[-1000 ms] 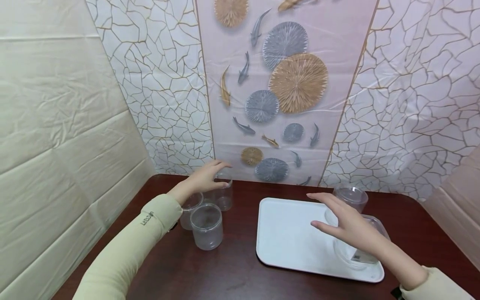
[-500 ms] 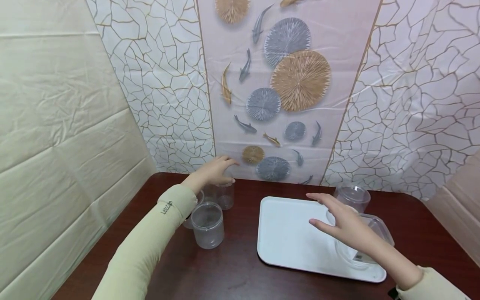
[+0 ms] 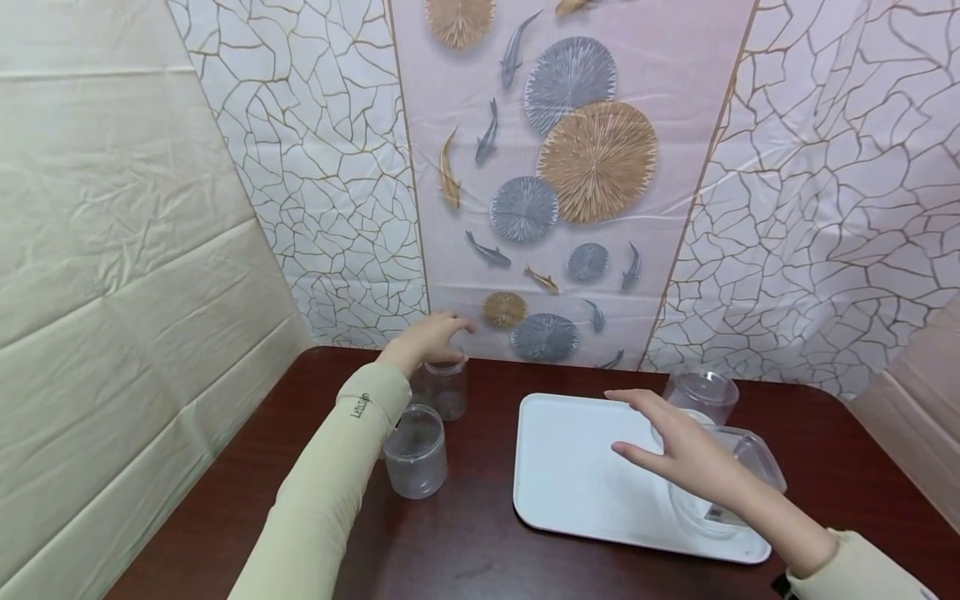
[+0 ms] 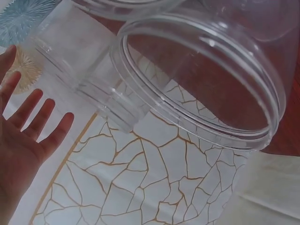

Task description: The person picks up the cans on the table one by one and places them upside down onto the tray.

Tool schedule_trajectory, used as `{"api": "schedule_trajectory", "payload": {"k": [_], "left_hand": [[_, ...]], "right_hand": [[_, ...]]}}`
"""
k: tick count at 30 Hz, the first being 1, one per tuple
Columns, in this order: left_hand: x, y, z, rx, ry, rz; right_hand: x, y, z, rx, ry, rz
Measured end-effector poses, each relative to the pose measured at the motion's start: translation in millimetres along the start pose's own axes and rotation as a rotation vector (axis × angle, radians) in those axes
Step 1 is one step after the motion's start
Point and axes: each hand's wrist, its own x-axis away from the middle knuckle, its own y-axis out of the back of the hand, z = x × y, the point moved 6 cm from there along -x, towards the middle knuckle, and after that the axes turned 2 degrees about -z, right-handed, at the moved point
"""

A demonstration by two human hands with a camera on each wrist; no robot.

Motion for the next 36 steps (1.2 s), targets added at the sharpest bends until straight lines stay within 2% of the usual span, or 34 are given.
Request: {"api": "schedule_trajectory", "payload": {"k": [3, 6, 9, 23, 36], "left_hand": [[0.4, -4.2, -1.2, -0.017, 0.000, 0.043], [2.6, -9.8, -2.0, -0.024, 0.027, 0.106], [4.8, -14.3, -2.3, -0.033, 0.047, 0.133], [4.0, -21.6, -7.0, -0.099, 0.028, 0.123], [1.7, -22.7, -7.7, -0.159, 0.071, 0.155]], "right_hand": [[-0.5, -1, 1, 0.008, 0.009, -0.002], [-0.8, -1, 2, 0.007, 0.010, 0.002], [-0.4, -2, 2, 0.002, 0.000, 0.014], [1.6, -7, 2, -0.001, -0.005, 0.036], [4.5, -7, 2, 0.001, -0.010, 0.039]]}}
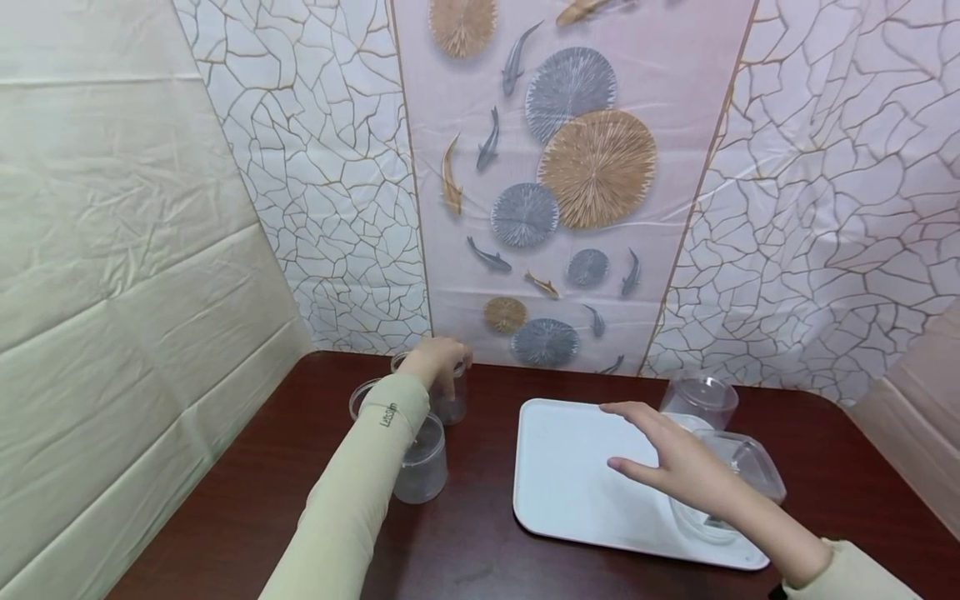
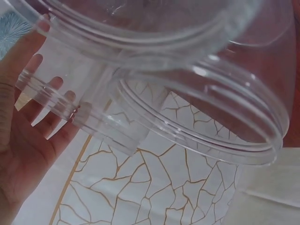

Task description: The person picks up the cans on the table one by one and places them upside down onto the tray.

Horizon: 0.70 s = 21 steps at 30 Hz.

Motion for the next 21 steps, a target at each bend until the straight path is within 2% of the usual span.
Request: {"api": "schedule_trajectory", "payload": {"k": [6, 21], "left_hand": [[-2.1, -0.2, -1.8, -0.027, 0.010, 0.002], [-1.2, 3.9, 1.3, 0.011, 0.012, 0.003]], "right_hand": [[1.8, -0.5, -1.0, -0.017, -0.009, 0.015], [0.6, -1.1, -1.2, -0.008, -0.001, 0.011]]}}
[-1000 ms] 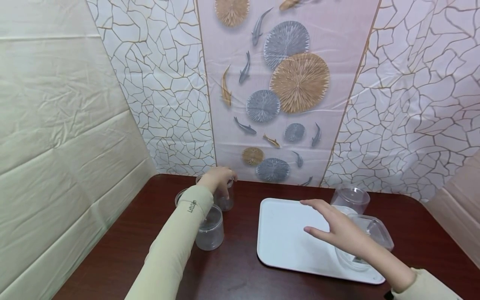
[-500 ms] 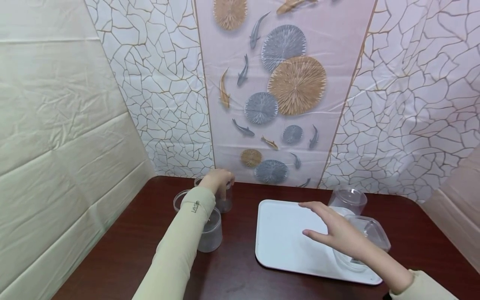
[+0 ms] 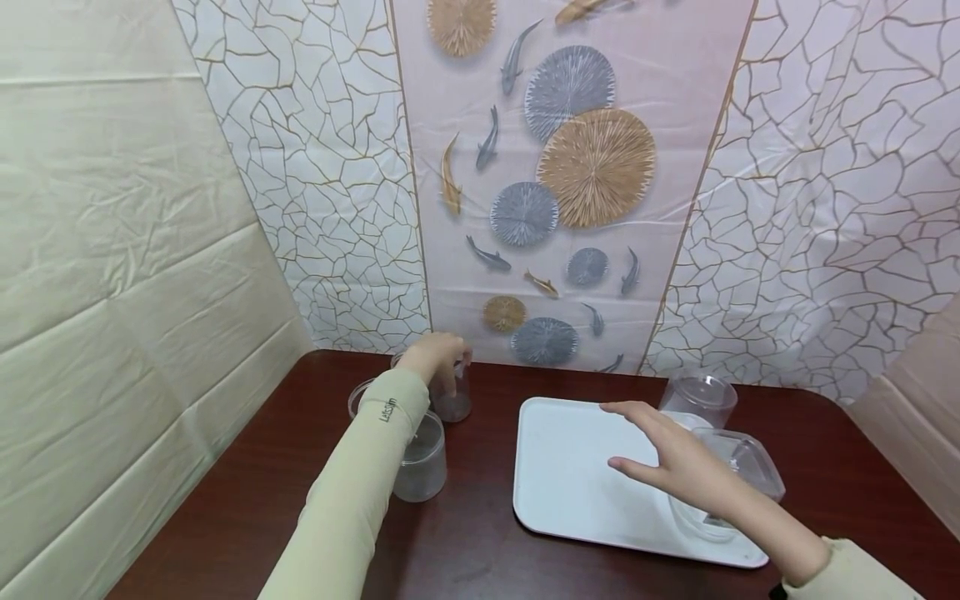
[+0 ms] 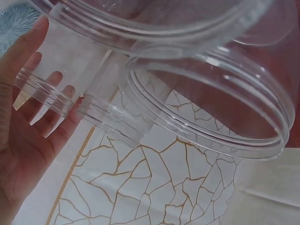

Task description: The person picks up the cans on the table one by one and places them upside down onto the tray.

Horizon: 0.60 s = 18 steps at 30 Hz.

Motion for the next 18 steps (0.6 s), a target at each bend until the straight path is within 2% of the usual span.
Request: {"api": "schedule_trajectory", "payload": {"k": [6, 18], "left_hand": [[2.4, 4.7, 2.4, 0.043, -0.018, 0.004], [7.5, 20.8, 14.3, 0.200, -0.084, -0.063]], "right_hand": [[-0.2, 1, 3, -0.007, 0.027, -0.020], [-0.1, 7, 3, 0.009, 0.041, -0.038]]}}
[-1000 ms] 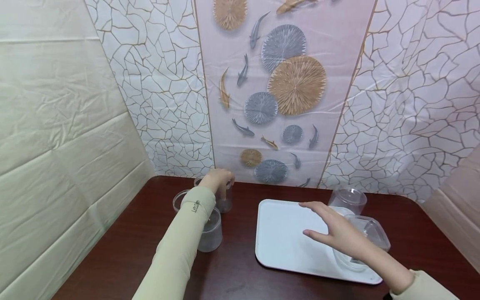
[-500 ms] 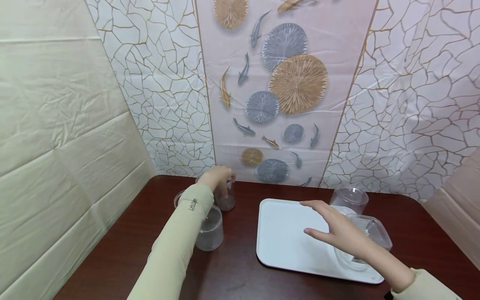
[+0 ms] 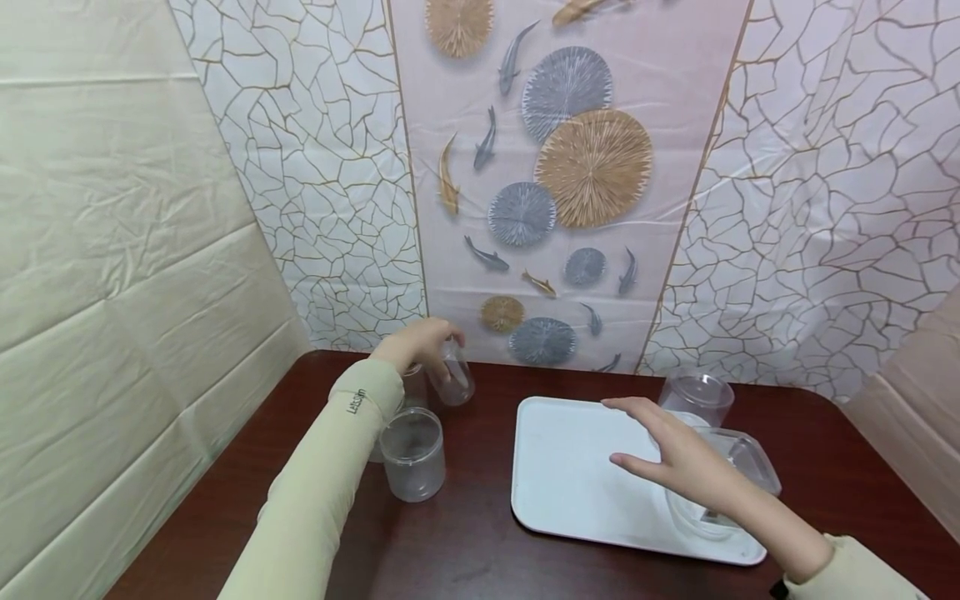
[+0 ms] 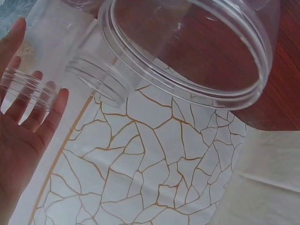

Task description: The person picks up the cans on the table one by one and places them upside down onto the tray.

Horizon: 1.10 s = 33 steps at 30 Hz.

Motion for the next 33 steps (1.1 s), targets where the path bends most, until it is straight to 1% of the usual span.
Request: {"api": "schedule_trajectory", "payload": {"k": [6, 12, 16, 20, 23, 26, 30, 33], "left_hand": [[1.0, 5.1, 3.9, -0.011, -0.053, -0.057], [3.5, 8.5, 8.2, 0.038, -0.097, -0.107], [5.5, 11.7, 7.1, 0.027, -0.136, -0.127], [8.7, 16.8, 4.8, -0.006, -0.171, -0.155], [11.7, 19.8, 4.2, -0.028, -0.190, -0.172], [14.5, 22.3, 4.5, -0.031, -0.209, -0.187], [19.1, 28.1, 2.7, 0.002, -0.263, -0.243], [24.6, 32.5, 0.5, -0.002, -0.296, -0.301]], "right_hand": [[-0.2, 1, 1, 0.009, 0.001, -0.003], [-0.4, 1, 1, 0.017, 0.009, -0.002], [-1.7, 3, 2, 0.029, 0.029, -0.012], [-2.9, 5, 3, 0.040, 0.043, -0.017], [-2.3, 5, 2, 0.038, 0.035, -0.003], [-1.0, 6, 1, 0.037, 0.021, 0.009], [0.1, 8, 0, 0.040, 0.014, 0.004], [0.8, 9, -1, 0.047, 0.015, -0.001]]}}
